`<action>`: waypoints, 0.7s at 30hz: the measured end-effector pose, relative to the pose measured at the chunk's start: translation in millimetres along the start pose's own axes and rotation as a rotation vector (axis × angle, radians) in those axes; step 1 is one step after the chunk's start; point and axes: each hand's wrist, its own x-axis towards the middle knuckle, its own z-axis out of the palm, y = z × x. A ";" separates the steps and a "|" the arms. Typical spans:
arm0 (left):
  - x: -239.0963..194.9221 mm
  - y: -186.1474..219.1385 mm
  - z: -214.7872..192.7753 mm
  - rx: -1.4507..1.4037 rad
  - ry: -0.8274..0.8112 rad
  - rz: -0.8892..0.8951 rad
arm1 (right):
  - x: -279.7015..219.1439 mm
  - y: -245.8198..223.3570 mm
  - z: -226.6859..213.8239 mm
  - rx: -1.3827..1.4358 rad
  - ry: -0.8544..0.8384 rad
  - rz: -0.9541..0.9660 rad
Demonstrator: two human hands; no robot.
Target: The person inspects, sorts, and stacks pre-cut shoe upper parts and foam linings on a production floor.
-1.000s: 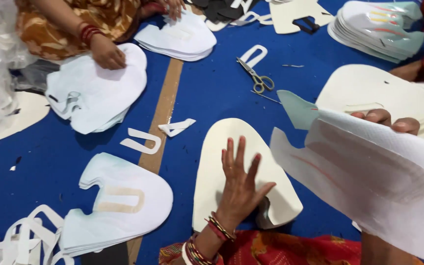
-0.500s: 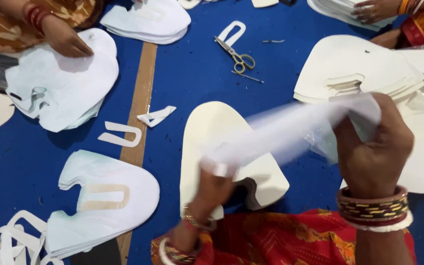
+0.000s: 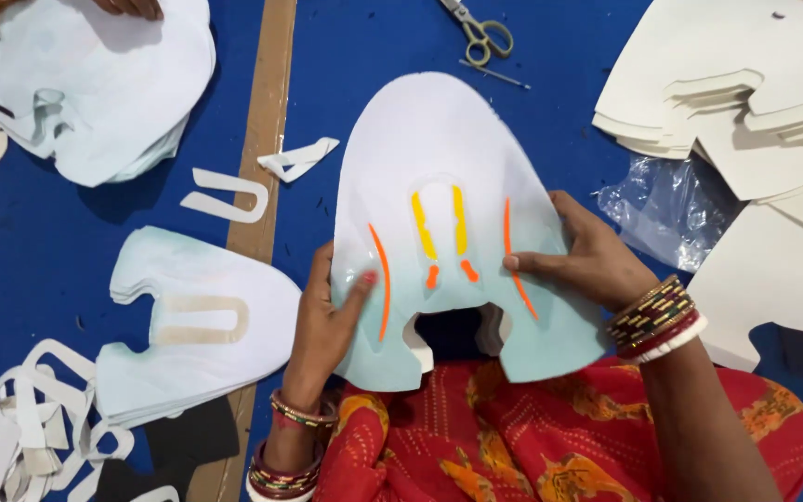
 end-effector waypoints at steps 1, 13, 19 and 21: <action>-0.7 -4.8 2.1 0.001 0.000 -0.010 | 4.4 4.0 3.7 0.000 -0.008 0.006; -3.7 -21.6 20.9 -0.052 0.024 -0.195 | 28.6 30.1 25.4 0.008 -0.014 0.062; -4.3 -18.7 23.9 -0.049 0.029 -0.223 | 41.1 53.3 29.1 -0.031 0.021 0.004; -3.7 -16.6 24.3 -0.040 0.030 -0.241 | 41.6 52.7 29.4 -0.056 0.035 -0.019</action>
